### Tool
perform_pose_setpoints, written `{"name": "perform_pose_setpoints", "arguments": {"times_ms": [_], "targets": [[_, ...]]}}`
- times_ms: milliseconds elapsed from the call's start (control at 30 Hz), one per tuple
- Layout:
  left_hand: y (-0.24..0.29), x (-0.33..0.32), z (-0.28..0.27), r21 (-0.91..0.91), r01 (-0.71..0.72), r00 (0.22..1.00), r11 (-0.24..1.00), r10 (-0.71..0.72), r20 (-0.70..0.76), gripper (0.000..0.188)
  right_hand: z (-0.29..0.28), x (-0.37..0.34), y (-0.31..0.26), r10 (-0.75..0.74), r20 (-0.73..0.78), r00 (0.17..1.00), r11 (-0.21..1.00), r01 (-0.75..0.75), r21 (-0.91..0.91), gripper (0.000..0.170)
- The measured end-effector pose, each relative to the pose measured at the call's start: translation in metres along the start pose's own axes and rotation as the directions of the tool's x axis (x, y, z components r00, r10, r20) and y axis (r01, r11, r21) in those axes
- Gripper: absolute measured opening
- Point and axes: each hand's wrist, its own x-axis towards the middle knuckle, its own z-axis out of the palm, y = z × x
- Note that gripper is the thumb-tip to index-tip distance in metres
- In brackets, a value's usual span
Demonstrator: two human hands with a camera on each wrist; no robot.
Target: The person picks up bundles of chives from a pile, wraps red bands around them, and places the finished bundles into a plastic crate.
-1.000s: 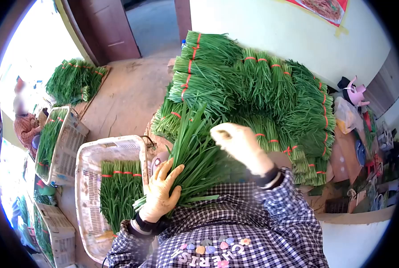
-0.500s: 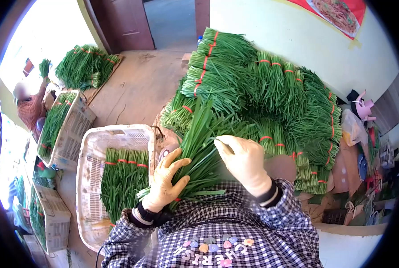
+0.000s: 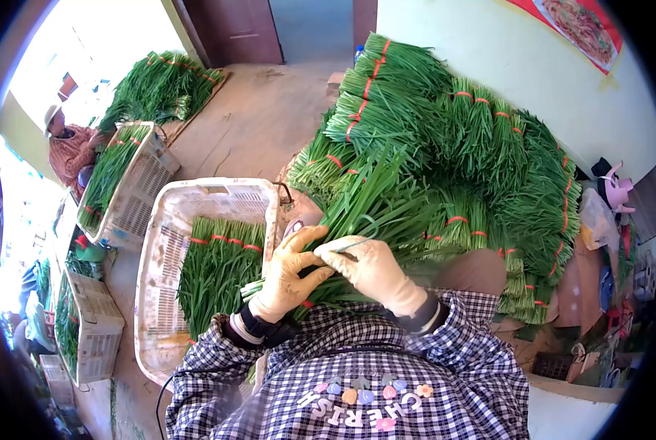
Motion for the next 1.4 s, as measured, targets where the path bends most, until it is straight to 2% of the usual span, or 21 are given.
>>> {"name": "perform_pose_setpoints", "arguments": {"times_ms": [133, 233, 267, 300, 400, 500, 567, 667, 700, 767, 833, 867, 933, 1000, 1067, 1167, 1233, 1300, 1333, 1367, 1400], "targets": [[0.021, -0.01, -0.032, 0.217, 0.037, 0.998, 0.976, -0.046, 0.037, 0.06, 0.002, 0.0, 0.004, 0.114, 0.014, 0.993, 0.979, -0.114, 0.171, 0.02], [0.01, -0.032, -0.033, 0.316, 0.11, 0.982, 0.942, -0.151, 0.109, 0.061, 0.001, -0.001, -0.008, 0.091, 0.052, 0.995, 0.981, -0.099, 0.17, 0.021], [0.011, -0.034, -0.032, 0.292, 0.236, 0.933, 0.927, -0.3, 0.197, 0.062, 0.002, -0.001, -0.013, -0.055, 0.029, 0.998, 0.998, 0.054, 0.028, 0.021], [0.012, -0.034, -0.03, 0.294, 0.237, 0.934, 0.926, -0.3, 0.193, 0.062, 0.006, -0.001, -0.013, -0.242, -0.014, 0.97, 0.96, 0.238, -0.145, 0.018], [0.005, -0.036, -0.027, 0.35, 0.192, 0.946, 0.917, -0.268, 0.182, 0.067, 0.012, -0.003, -0.04, -0.495, 0.127, 0.86, 0.824, 0.51, -0.246, 0.017], [0.003, -0.032, -0.028, 0.331, 0.215, 0.928, 0.919, -0.297, 0.223, 0.068, 0.027, -0.017, -0.051, -0.588, 0.291, 0.754, 0.649, 0.655, -0.386, 0.019], [0.005, -0.032, -0.028, 0.338, 0.204, 0.924, 0.919, -0.295, 0.244, 0.067, 0.031, -0.018, -0.051, -0.629, 0.237, 0.74, 0.66, 0.67, -0.34, 0.018], [0.003, -0.033, -0.031, 0.263, 0.208, 0.937, 0.942, -0.269, 0.222, 0.064, 0.015, -0.017, -0.063, -0.539, 0.077, 0.839, 0.839, 0.543, -0.039, 0.021], [-0.001, -0.035, -0.032, 0.263, 0.203, 0.938, 0.943, -0.265, 0.224, 0.064, 0.002, -0.016, -0.071, -0.566, -0.028, 0.824, 0.824, 0.565, -0.037, 0.015], [-0.013, -0.045, -0.036, 0.102, 0.362, 0.904, 0.927, -0.375, 0.206, 0.064, -0.032, -0.018, -0.074, -0.533, -0.059, 0.844, 0.842, 0.522, -0.138, 0.015], [-0.016, -0.05, -0.049, -0.113, 0.498, 0.848, 0.86, -0.455, 0.272, 0.061, -0.069, -0.031, -0.068, -0.191, -0.086, 0.978, 0.973, 0.2, 0.118, 0.028], [-0.021, -0.054, -0.056, -0.215, 0.581, 0.803, 0.785, -0.511, 0.307, 0.061, -0.085, -0.037, -0.059, -0.071, -0.125, 0.99, 0.986, 0.089, 0.142, 0.032], [-0.021, -0.057, -0.072, -0.343, 0.7, 0.713, 0.626, -0.585, 0.386, 0.061, -0.111, -0.05, -0.026, 0.137, -0.2, 0.97, 0.977, -0.098, 0.191, 0.034], [-0.029, -0.069, -0.081, -0.402, 0.708, 0.706, 0.581, -0.602, 0.373, 0.06, -0.122, -0.066, 0.029, 0.222, -0.238, 0.945, 0.961, -0.171, 0.217, 0.032], [-0.031, -0.08, -0.088, -0.493, 0.724, 0.676, 0.482, -0.638, 0.368, 0.059, -0.122, -0.078, 0.078, 0.538, -0.16, 0.828, 0.834, -0.493, 0.249, 0.031], [-0.023, -0.079, -0.096, -0.488, 0.706, 0.7, 0.513, -0.611, 0.37, 0.063, -0.1, -0.081, 0.113, 0.711, -0.067, 0.7, 0.68, -0.661, 0.319, 0.028], [-0.021, -0.075, -0.096, -0.536, 0.682, 0.723, 0.498, -0.566, 0.396, 0.064, -0.091, -0.076, 0.115, 0.726, -0.084, 0.682, 0.662, -0.661, 0.354, 0.029], [-0.021, -0.072, -0.093, -0.386, 0.645, 0.763, 0.659, -0.578, 0.288, 0.064, -0.1, -0.076, 0.105, 0.606, -0.181, 0.774, 0.778, -0.53, 0.338, 0.028], [-0.013, -0.064, -0.089, -0.452, 0.644, 0.76, 0.617, -0.587, 0.28, 0.063, -0.112, -0.079, 0.089, 0.568, -0.212, 0.796, 0.809, -0.492, 0.32, 0.028], [-0.028, -0.068, -0.087, -0.333, 0.594, 0.805, 0.732, -0.54, 0.247, 0.064, -0.129, -0.085, 0.07, 0.536, -0.255, 0.805, 0.835, -0.461, 0.299, 0.027], [-0.031, -0.063, -0.084, -0.358, 0.579, 0.815, 0.733, -0.522, 0.25, 0.06, -0.15, -0.098, 0.058, 0.49, -0.305, 0.817, 0.867, -0.419, 0.272, 0.028]]}}
